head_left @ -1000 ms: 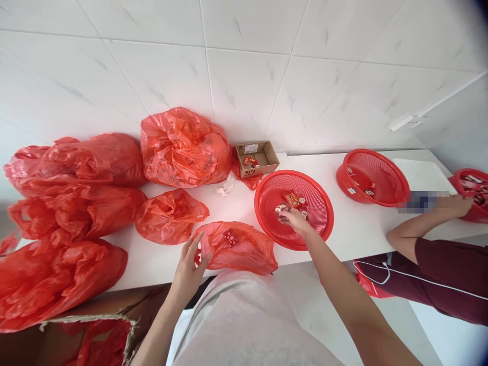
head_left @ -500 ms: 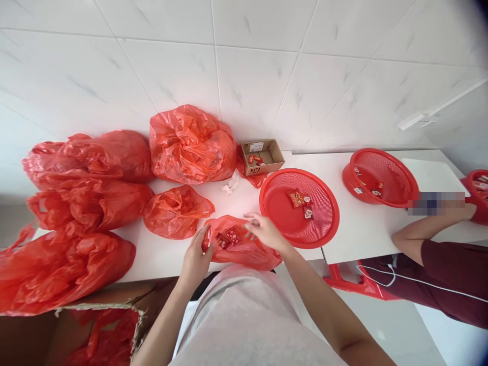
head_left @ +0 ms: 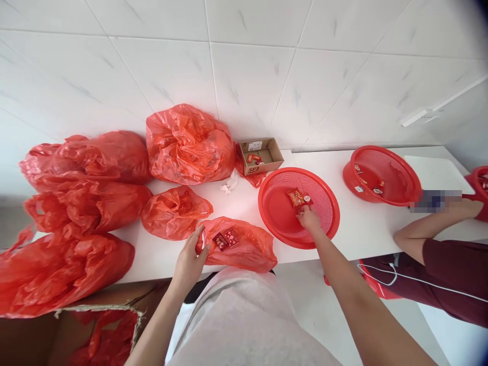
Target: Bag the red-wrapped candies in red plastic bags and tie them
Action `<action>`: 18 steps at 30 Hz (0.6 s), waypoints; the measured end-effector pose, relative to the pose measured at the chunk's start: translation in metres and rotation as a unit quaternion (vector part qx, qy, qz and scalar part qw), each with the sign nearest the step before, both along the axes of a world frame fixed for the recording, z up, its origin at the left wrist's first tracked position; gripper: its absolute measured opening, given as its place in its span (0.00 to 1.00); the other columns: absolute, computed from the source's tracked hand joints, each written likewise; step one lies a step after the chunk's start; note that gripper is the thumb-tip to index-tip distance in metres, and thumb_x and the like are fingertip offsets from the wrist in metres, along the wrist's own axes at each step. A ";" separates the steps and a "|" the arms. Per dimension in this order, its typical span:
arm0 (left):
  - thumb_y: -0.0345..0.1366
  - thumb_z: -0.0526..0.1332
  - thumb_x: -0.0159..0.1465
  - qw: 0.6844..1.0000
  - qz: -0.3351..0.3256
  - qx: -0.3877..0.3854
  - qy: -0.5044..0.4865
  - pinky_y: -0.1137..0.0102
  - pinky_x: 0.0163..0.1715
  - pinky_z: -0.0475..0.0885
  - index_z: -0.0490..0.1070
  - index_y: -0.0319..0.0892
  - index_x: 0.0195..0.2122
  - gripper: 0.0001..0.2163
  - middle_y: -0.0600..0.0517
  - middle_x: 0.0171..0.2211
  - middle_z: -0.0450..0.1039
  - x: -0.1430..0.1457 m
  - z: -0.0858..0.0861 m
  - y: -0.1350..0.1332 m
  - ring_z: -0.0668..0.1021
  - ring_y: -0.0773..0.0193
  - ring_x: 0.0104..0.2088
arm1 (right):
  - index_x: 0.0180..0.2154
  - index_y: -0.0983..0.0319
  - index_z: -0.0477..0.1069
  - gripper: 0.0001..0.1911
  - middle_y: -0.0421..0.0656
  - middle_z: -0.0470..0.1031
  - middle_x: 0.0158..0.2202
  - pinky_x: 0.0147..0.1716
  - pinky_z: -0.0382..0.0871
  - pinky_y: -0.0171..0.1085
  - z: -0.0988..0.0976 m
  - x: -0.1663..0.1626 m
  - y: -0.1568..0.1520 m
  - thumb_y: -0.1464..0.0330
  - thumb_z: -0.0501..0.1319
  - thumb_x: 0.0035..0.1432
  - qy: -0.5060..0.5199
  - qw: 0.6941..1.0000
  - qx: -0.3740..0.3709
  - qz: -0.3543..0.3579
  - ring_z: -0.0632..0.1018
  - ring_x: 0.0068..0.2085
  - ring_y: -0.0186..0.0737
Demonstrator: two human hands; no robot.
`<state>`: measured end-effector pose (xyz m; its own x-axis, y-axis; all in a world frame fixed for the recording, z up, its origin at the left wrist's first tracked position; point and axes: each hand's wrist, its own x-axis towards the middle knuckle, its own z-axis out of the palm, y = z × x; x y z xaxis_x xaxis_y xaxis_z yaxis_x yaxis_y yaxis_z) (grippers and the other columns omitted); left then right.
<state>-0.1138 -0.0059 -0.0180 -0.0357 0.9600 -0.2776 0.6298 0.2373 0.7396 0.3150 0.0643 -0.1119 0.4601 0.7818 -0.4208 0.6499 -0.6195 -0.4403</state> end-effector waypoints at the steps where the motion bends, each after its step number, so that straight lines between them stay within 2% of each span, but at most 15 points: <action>1: 0.42 0.55 0.63 1.000 0.003 -0.001 0.002 0.63 0.45 0.71 0.59 0.45 0.65 0.28 0.46 0.60 0.67 0.000 0.001 0.000 0.76 0.62 0.38 | 0.50 0.65 0.67 0.22 0.60 0.68 0.53 0.49 0.64 0.51 -0.002 -0.007 0.001 0.68 0.62 0.52 0.021 1.000 0.003 -0.002 0.72 0.53 0.59; 4: 0.42 0.55 0.63 1.000 0.010 -0.002 0.010 0.63 0.44 0.71 0.59 0.45 0.64 0.27 0.45 0.58 0.69 0.000 0.000 0.001 0.75 0.62 0.37 | 0.45 0.64 0.68 0.18 0.56 0.73 0.45 0.45 0.67 0.50 0.000 -0.030 0.006 0.68 0.62 0.51 0.117 0.993 0.010 -0.005 0.75 0.48 0.56; 6: 0.42 0.55 0.63 1.000 0.016 0.001 0.014 0.64 0.43 0.71 0.60 0.45 0.64 0.27 0.45 0.56 0.70 0.000 -0.001 0.001 0.75 0.62 0.36 | 0.44 0.62 0.69 0.16 0.52 0.76 0.41 0.42 0.70 0.47 0.008 -0.045 0.007 0.64 0.61 0.53 0.200 0.980 0.022 0.001 0.77 0.44 0.52; 8: 0.42 0.55 0.63 1.000 0.018 0.009 0.014 0.65 0.41 0.71 0.60 0.46 0.64 0.27 0.46 0.55 0.71 0.000 -0.002 0.002 0.74 0.63 0.34 | 0.44 0.60 0.69 0.16 0.50 0.77 0.42 0.40 0.73 0.44 0.022 -0.062 0.005 0.60 0.57 0.56 0.277 0.960 0.044 0.012 0.78 0.43 0.48; 10: 0.43 0.55 0.63 1.000 0.022 0.011 0.017 0.65 0.41 0.71 0.59 0.46 0.64 0.27 0.46 0.53 0.72 0.001 -0.003 0.002 0.73 0.65 0.30 | 0.45 0.59 0.69 0.17 0.49 0.77 0.45 0.40 0.74 0.42 0.040 -0.080 -0.001 0.60 0.55 0.57 0.389 0.919 0.068 0.013 0.78 0.44 0.46; 14: 0.42 0.56 0.63 0.999 0.032 0.010 0.015 0.64 0.41 0.71 0.59 0.45 0.64 0.28 0.47 0.51 0.74 0.003 -0.002 0.003 0.73 0.65 0.30 | 0.47 0.57 0.68 0.18 0.46 0.77 0.45 0.37 0.74 0.39 0.074 -0.122 -0.015 0.65 0.57 0.54 0.604 0.795 0.054 0.001 0.79 0.43 0.42; 16: 0.41 0.56 0.63 0.999 0.035 0.019 0.007 0.65 0.42 0.71 0.59 0.45 0.64 0.27 0.46 0.53 0.73 0.002 -0.001 0.003 0.74 0.64 0.32 | 0.46 0.58 0.69 0.16 0.44 0.78 0.43 0.36 0.74 0.39 0.082 -0.147 -0.022 0.66 0.57 0.54 0.631 0.775 0.020 0.015 0.80 0.41 0.41; 18: 0.41 0.56 0.63 0.999 0.033 0.024 0.003 0.65 0.43 0.71 0.59 0.45 0.64 0.27 0.45 0.57 0.70 0.002 -0.002 0.002 0.74 0.64 0.34 | 0.46 0.59 0.69 0.16 0.44 0.78 0.42 0.37 0.75 0.40 0.083 -0.169 -0.027 0.65 0.58 0.55 0.630 0.775 -0.014 0.046 0.80 0.39 0.41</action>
<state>-0.1123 -0.0038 -0.0195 -0.1013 0.9678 -0.2303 0.6180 0.2426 0.7478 0.1459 0.0369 -0.0290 -0.3875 0.7688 -0.5087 -0.2436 -0.6175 -0.7479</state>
